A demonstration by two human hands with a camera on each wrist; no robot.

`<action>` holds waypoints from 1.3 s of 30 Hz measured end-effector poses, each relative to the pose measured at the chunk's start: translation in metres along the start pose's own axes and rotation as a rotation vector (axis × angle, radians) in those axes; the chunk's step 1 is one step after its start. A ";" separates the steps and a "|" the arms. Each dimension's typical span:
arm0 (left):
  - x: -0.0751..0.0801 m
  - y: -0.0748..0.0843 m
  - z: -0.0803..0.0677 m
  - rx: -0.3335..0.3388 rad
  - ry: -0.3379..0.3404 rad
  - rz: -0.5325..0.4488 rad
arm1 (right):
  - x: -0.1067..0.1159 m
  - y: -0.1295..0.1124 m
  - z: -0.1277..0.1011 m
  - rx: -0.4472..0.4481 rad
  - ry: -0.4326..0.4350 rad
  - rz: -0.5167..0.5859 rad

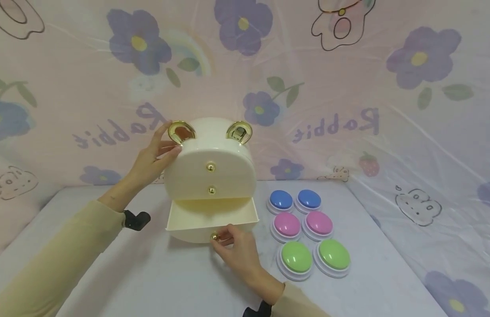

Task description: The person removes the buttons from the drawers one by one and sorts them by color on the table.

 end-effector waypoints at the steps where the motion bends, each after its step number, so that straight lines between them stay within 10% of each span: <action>1: 0.000 0.000 0.000 -0.001 -0.002 -0.002 | -0.001 0.000 0.000 0.007 0.002 -0.009; 39: -0.001 0.003 -0.002 -0.002 0.002 0.008 | -0.023 0.033 0.067 -0.037 0.088 -0.060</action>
Point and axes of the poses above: each hand's wrist, its own z-axis towards the middle knuckle, its own x-axis out of the back of the hand, y = z × x, the point moved 3 cm from there along z, towards the middle knuckle, and after that the axes turned 5 degrees about x, right-handed, at the moved point
